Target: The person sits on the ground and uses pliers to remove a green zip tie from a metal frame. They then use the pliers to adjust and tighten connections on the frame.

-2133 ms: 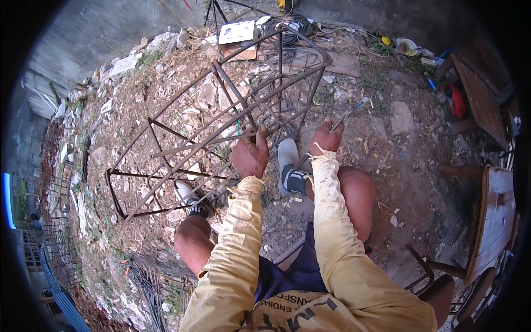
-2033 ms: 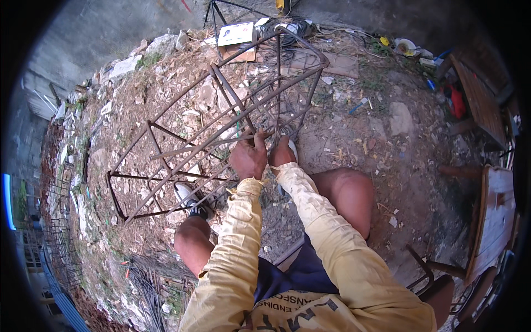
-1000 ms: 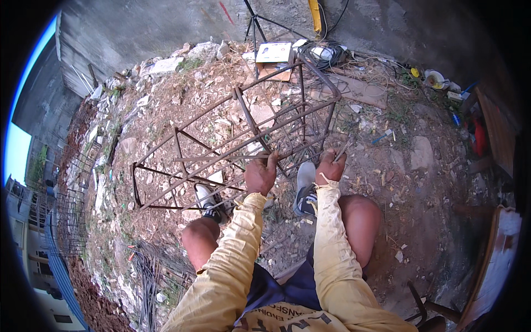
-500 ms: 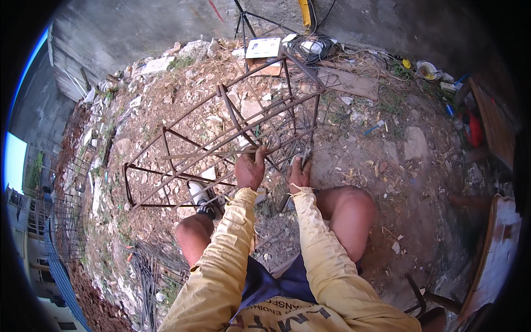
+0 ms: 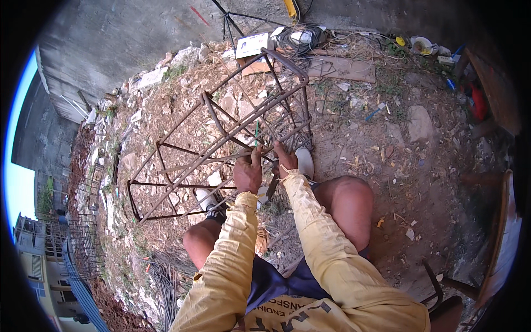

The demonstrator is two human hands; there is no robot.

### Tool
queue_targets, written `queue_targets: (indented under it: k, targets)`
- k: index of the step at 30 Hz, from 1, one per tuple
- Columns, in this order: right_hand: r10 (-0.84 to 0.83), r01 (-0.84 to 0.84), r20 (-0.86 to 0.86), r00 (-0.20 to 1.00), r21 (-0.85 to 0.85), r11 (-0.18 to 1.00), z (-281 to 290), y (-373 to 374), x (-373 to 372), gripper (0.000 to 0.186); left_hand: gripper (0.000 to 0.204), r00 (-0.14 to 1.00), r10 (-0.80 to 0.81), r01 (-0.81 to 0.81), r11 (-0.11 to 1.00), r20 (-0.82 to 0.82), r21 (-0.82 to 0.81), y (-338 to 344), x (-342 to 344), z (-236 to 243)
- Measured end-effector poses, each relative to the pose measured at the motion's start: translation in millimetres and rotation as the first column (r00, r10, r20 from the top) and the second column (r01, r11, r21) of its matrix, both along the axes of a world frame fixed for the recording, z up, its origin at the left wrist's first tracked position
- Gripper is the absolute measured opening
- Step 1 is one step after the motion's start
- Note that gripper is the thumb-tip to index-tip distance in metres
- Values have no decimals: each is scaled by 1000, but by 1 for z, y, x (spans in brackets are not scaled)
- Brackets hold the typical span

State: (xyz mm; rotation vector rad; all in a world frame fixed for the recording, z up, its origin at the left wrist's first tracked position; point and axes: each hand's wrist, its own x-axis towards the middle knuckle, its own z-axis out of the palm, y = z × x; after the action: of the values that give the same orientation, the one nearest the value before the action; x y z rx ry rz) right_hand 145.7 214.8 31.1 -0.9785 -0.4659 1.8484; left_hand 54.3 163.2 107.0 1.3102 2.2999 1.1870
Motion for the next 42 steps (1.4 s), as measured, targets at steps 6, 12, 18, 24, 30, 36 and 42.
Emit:
queue_targets:
  k: [6,12,18,24,30,36,42]
  targets:
    - [50,-69,114,992,164,984,-18,12,-3,41,41,945,-32,-28,984,-325,-178,-16,6,24]
    - [15,-52,122,992,304,951,-22,21,-2,39,12,755,-528,582,813,-389,26,9,72,94]
    - [12,3,-77,997,187,982,-20,12,-11,33,26,697,-511,527,841,-502,-124,62,23,21]
    - [-232,151,-472,850,-203,967,-34,-31,2,25,18,687,-556,563,815,-469,-141,75,4,7]
    - [-250,70,-537,805,-333,940,-57,-39,-8,14,23,800,-566,546,824,-197,-151,87,-9,10]
    - [-511,442,105,853,375,815,-154,5,-27,16,12,628,-686,720,692,-367,-61,121,13,3]
    - [-99,99,-197,975,-11,995,-78,-24,-20,21,7,678,-592,670,741,-436,37,91,-25,-1]
